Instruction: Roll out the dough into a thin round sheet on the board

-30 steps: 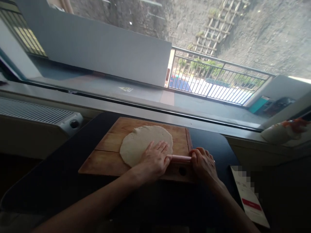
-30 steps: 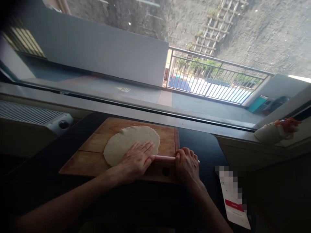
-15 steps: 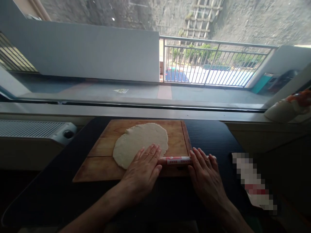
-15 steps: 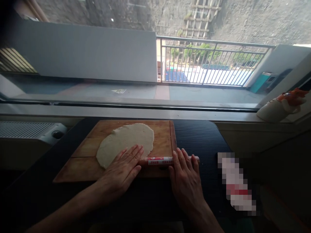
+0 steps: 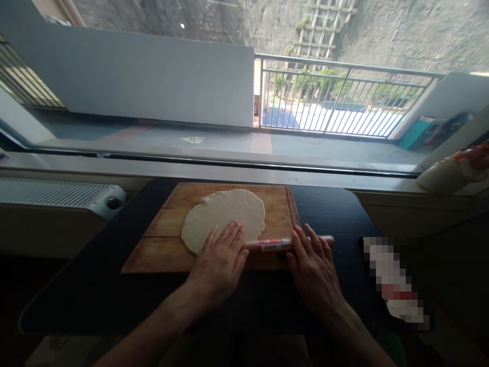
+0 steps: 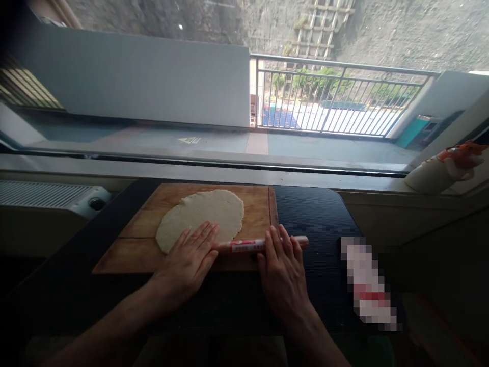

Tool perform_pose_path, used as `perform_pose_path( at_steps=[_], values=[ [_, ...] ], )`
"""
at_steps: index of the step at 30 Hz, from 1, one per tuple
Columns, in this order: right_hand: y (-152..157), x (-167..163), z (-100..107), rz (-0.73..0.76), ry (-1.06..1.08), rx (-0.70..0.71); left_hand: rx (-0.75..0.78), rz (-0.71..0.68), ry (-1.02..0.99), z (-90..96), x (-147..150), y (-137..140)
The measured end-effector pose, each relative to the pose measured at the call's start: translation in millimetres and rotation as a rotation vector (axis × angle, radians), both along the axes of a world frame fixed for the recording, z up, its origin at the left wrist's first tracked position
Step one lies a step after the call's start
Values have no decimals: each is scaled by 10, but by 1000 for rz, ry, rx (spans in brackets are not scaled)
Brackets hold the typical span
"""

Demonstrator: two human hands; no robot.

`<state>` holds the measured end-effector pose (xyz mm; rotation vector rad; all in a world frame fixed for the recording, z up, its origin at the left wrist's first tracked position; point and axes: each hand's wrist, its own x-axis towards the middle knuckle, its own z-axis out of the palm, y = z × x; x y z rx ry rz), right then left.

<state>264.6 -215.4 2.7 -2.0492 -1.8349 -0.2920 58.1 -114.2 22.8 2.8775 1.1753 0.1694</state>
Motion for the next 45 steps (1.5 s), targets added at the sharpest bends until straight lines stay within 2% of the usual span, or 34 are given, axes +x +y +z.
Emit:
perform_pose_path(
  at_steps=[2,4,7,9,13,15,17,21,23,25,29,31,33,37,39,41,45],
  values=[
    [-172,71,1,58,-13,-9,6,-27,-8,-12,-109,-174],
    [-131,222,21,43,-22,-15,30,8,-24,-4,-66,-123],
    [173,414,54,-113,2,-4,65,145,-53,34,148,240],
    [390,419,76,-187,33,15,74,213,-67,73,256,522],
    [639,167,103,-116,35,65,31,274,-16,105,208,854],
    [636,35,97,-75,36,67,-49,281,46,88,93,823],
    [522,-45,70,-64,75,47,-84,233,73,56,-40,647],
    [109,-73,-27,56,181,25,41,118,18,-27,-219,179],
    [26,-53,-49,102,159,35,107,131,-22,-49,-183,143],
    [151,-13,-19,63,113,27,160,198,-82,-31,-41,319],
    [775,113,148,-117,117,-103,246,342,-236,100,355,893],
    [936,147,206,-168,118,-146,249,348,-267,145,436,986],
    [835,117,195,-147,73,-121,235,289,-263,128,368,854],
    [209,-44,28,17,-28,-68,201,94,-183,-20,31,291],
    [79,-72,-20,36,-45,-58,195,80,-158,-57,-20,190],
    [241,-35,1,-10,-41,-56,189,133,-160,-41,74,338],
    [1004,131,184,-142,48,-144,143,232,-177,97,437,977]
  ],
)
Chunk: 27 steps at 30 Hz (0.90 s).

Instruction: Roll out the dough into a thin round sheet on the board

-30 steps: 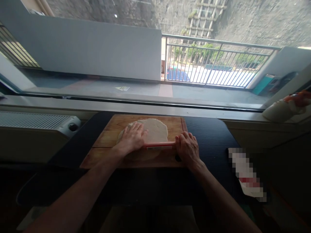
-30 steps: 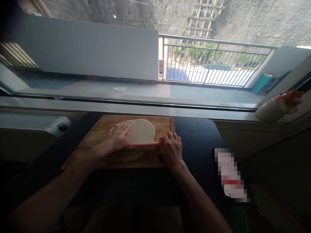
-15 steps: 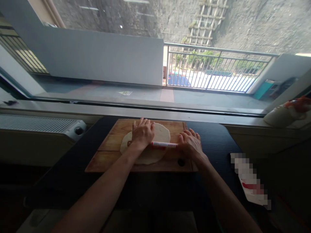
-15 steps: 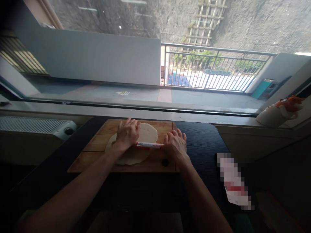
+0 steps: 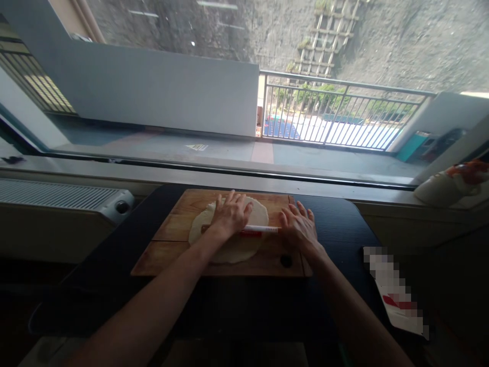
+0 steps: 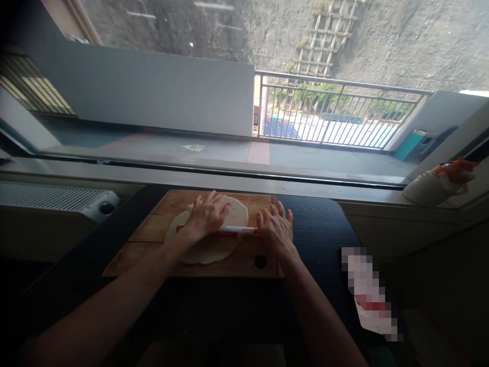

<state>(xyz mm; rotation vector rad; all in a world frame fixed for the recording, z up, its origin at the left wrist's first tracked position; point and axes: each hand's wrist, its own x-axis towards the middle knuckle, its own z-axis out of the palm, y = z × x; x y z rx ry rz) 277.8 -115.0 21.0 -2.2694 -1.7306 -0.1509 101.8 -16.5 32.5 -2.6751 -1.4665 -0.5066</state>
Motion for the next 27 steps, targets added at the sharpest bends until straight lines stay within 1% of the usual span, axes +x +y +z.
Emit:
perform_pose_path(
  at_steps=[1,2,3,5,8,9,10,11,12,15,17,18,19,21,25,26,27],
  values=[
    [128,29,44,-18,18,-16,-10,13,-3,34,55,99],
    [187,42,72,-20,22,-18,-17,21,-7,56,77,140],
    [171,37,79,-2,12,-7,-20,19,-8,59,62,118],
    [-60,-17,27,92,-33,28,-13,-21,-5,12,-58,-89],
    [-586,-125,-107,249,-72,39,17,-145,27,-101,-293,-535],
    [-700,-147,-133,271,-74,37,22,-168,36,-120,-335,-629],
    [-748,-158,-143,270,-72,37,25,-172,40,-126,-347,-666],
    [-721,-158,-138,248,-67,39,26,-161,42,-119,-326,-640],
    [-624,-146,-119,212,-59,39,25,-138,43,-101,-277,-557],
    [-92,-59,-1,102,-11,-6,-23,-37,50,-10,-39,-124],
    [211,2,85,66,18,-46,-74,27,55,47,87,106],
    [281,15,110,59,22,-53,-94,47,52,60,110,153],
    [281,13,116,59,15,-44,-107,52,49,58,102,143],
    [87,-41,65,82,-21,1,-106,14,43,11,1,-27],
    [-587,-192,-146,164,-91,62,-30,-162,57,-115,-277,-556],
    [-675,-204,-177,177,-97,61,-12,-189,58,-125,-304,-616],
    [-694,-201,-189,179,-100,56,0,-203,58,-124,-303,-620]
  ],
)
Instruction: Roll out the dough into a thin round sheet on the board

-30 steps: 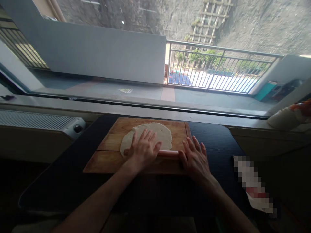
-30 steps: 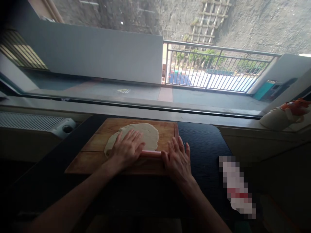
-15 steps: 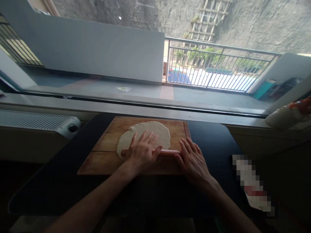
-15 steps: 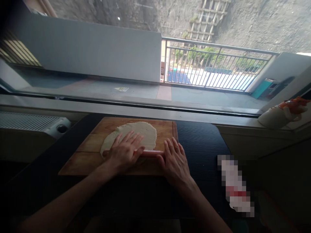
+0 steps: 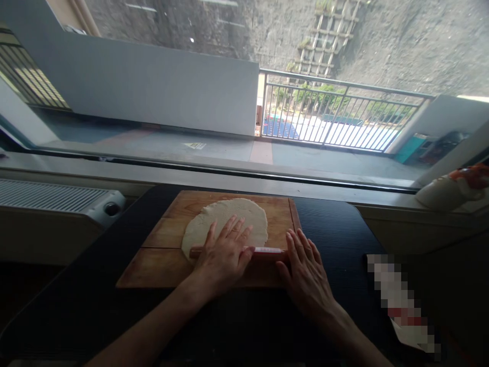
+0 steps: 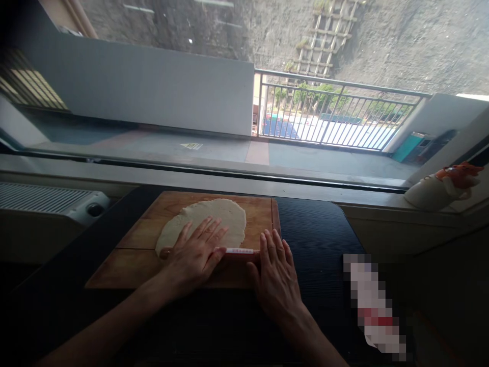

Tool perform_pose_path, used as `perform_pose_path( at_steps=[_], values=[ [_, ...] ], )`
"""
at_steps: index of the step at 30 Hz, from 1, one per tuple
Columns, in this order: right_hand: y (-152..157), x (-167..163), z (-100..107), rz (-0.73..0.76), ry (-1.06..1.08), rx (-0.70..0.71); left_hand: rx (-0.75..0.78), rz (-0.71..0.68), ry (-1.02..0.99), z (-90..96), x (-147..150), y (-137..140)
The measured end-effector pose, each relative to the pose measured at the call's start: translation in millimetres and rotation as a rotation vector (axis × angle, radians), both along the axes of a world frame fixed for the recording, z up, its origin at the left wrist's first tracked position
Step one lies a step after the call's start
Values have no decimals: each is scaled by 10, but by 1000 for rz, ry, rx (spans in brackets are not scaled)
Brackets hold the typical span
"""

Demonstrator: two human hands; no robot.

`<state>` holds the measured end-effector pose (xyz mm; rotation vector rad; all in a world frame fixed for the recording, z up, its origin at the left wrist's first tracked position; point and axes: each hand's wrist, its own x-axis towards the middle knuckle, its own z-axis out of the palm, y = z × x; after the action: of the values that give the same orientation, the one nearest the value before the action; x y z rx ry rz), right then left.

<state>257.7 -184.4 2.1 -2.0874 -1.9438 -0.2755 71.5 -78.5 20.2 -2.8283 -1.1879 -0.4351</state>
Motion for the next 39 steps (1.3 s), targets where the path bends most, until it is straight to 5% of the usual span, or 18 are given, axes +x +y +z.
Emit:
perform_pose_path(
  at_steps=[8,17,25,33,35,39],
  values=[
    [1116,265,285,-188,131,-168,-110,185,20,154,436,882],
    [65,92,12,26,-7,-35,19,-21,-31,5,47,-20],
    [1200,295,282,-157,115,-191,24,184,-58,152,464,868],
    [153,149,39,103,-20,-66,30,-34,-59,-14,69,-60],
    [268,178,58,66,-10,-75,39,-33,-68,5,120,63],
    [1030,259,232,-103,83,-171,50,108,-106,146,408,706]
  ],
)
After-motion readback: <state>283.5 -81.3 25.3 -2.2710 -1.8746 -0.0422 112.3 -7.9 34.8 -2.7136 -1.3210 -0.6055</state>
